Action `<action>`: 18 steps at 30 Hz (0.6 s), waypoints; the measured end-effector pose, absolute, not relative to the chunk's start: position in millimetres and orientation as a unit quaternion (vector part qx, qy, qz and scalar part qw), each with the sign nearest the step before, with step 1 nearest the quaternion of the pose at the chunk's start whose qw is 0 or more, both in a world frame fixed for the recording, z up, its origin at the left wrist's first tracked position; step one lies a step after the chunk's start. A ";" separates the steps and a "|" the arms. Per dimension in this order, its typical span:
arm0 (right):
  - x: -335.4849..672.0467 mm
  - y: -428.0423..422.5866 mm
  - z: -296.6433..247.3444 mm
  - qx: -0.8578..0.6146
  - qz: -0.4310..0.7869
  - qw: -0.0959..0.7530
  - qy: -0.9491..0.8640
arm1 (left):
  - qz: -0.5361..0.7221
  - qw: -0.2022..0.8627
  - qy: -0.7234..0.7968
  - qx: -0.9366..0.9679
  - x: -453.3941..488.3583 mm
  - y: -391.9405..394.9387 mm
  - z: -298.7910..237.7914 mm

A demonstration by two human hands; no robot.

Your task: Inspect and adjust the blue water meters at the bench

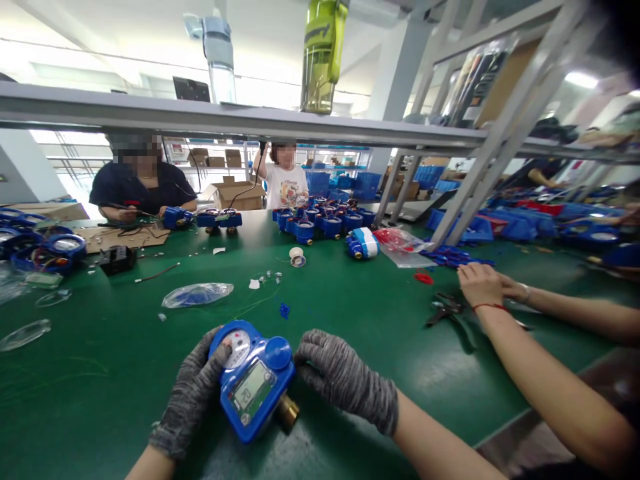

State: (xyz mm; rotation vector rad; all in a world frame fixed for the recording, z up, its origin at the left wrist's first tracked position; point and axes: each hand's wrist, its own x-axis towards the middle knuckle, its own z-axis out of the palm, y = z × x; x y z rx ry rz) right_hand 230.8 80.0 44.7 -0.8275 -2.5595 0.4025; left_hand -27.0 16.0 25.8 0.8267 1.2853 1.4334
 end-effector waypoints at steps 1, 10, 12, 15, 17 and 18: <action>230.8 79.2 44.3 -0.288 0.128 0.206 -0.927 | 0.589 0.501 0.533 0.343 -27.1 16.3 25.4; 225.5 76.7 23.5 -0.310 0.177 0.314 -0.880 | 0.606 0.498 0.542 0.302 -26.5 20.1 25.7; 222.7 74.1 24.8 -0.354 0.241 0.316 -0.846 | 0.606 0.502 0.541 0.297 -26.3 21.0 26.9; 220.5 73.1 30.1 -0.391 0.288 0.302 -0.821 | 0.603 0.510 0.542 0.289 -25.5 20.4 29.8; 220.5 76.8 32.1 -0.391 0.315 0.286 -0.816 | 0.603 0.509 0.542 0.287 -25.5 19.5 30.5; 220.9 79.9 32.1 -0.387 0.340 0.278 -0.811 | 0.604 0.507 0.543 0.288 -25.9 19.2 30.1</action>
